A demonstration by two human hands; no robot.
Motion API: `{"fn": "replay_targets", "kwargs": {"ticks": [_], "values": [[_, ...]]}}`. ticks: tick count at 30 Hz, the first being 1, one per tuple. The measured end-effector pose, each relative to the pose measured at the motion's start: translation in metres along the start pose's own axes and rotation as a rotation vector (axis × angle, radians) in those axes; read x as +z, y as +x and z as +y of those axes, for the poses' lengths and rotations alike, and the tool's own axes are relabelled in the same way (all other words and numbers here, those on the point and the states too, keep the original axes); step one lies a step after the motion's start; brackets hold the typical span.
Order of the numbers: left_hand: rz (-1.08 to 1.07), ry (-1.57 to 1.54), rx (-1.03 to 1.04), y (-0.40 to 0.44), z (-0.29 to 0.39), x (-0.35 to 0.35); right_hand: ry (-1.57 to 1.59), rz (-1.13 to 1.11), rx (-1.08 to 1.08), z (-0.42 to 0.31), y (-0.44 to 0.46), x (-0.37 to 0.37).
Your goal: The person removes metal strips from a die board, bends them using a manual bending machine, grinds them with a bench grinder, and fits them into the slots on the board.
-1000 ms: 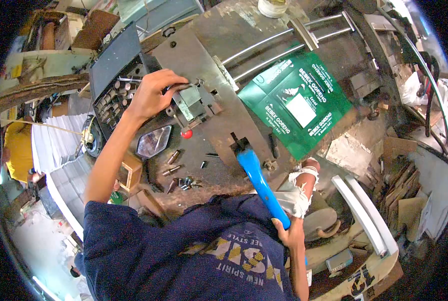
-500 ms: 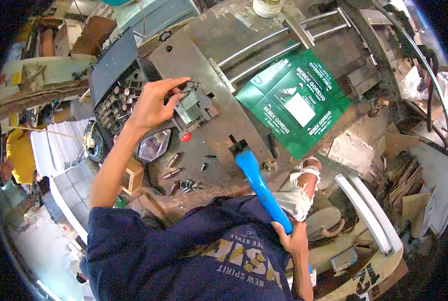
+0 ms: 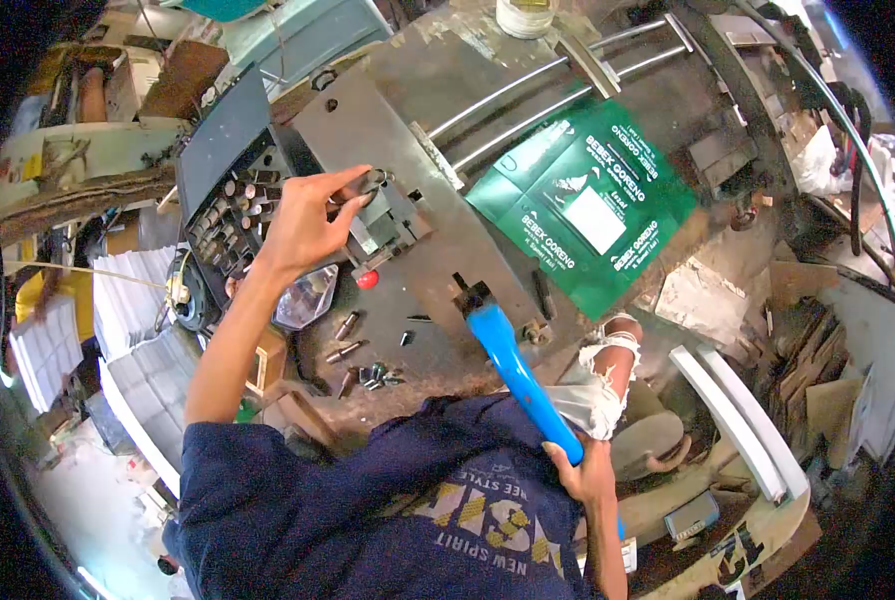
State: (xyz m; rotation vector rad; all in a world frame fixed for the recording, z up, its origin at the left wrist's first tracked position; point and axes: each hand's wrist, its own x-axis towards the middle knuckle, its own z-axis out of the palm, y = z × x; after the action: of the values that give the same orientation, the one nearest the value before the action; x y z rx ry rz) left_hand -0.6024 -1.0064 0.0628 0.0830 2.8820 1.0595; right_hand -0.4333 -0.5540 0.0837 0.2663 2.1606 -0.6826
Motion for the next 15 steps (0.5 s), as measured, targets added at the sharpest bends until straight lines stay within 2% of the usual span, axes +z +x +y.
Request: {"fn": "replay_targets", "kwargs": {"ticks": [2, 3, 7, 9, 10, 12, 15], "values": [[0.002, 0.054, 0.02, -0.003, -0.001, -0.001, -0.058, 0.009, -0.079, 0.02, -0.002, 0.01], [0.014, 0.095, 0.053, 0.0, -0.001, -0.001, 0.027, 0.078, -0.088, 0.018, 0.002, 0.016], [-0.019, 0.081, 0.08, 0.018, -0.008, -0.012, 0.036, 0.017, -0.071, 0.009, -0.004, 0.004], [-0.107, 0.179, 0.227, 0.023, -0.015, -0.017, 0.032, 0.003, -0.074, 0.01, -0.009, 0.003], [-0.139, 0.169, 0.255, 0.028, -0.013, -0.022, 0.026, -0.09, -0.017, 0.008, -0.004, -0.001], [-0.184, 0.182, 0.275, 0.036, -0.015, -0.027, -0.036, 0.088, -0.104, 0.009, -0.005, 0.008], [-0.262, 0.174, 0.289, 0.046, -0.012, -0.039, 0.053, 0.059, -0.113, -0.004, -0.006, 0.002]]}}
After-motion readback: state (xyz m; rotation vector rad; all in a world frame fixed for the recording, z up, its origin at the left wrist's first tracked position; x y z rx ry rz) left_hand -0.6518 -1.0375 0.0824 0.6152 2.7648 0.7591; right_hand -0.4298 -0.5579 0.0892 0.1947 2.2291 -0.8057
